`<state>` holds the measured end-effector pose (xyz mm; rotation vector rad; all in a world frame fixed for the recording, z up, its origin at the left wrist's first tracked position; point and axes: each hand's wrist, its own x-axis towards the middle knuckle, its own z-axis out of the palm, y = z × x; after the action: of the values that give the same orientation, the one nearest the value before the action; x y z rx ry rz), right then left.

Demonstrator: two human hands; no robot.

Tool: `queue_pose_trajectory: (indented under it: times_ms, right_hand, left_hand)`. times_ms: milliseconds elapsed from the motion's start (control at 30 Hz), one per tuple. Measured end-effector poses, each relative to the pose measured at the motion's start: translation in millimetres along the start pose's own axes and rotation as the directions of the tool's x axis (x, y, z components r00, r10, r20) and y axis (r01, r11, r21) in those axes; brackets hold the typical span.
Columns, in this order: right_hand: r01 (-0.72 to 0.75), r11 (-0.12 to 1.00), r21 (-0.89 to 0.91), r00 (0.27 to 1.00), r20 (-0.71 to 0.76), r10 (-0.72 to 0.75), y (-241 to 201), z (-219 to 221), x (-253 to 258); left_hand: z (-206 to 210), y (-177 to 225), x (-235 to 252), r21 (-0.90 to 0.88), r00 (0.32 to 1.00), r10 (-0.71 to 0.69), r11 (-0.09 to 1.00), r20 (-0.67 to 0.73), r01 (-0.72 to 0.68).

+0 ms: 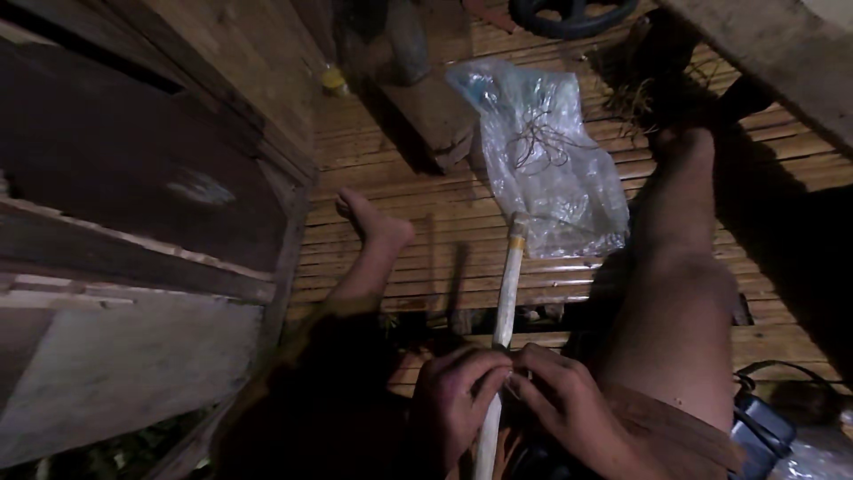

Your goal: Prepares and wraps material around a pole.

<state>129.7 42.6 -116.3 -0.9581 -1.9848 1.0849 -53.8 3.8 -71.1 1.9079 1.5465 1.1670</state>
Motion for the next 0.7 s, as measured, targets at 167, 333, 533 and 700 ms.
queue_pose_trajectory:
  times_ms: [167,333,533,700]
  right_hand:
    - [-0.007,0.999,0.047,0.997,-0.073,0.011,1,1,1]
    - [-0.088,0.993,0.076,0.992,-0.089,0.094,4,-3,2]
    - [-0.101,0.987,0.123,0.989,-0.098,0.113,4,-9,7]
    - [-0.101,0.973,0.206,0.991,-0.071,0.118,9,-16,9]
  left_hand:
    - [5,-5,4,-0.060,0.999,0.037,0.997,-0.034,-0.039]
    - [9,-15,5,-0.089,0.979,-0.151,0.983,0.137,0.164]
    - [16,-18,6,0.000,0.945,-0.228,0.972,0.236,0.235]
    - [12,-18,5,-0.148,0.919,-0.272,0.935,0.284,0.322]
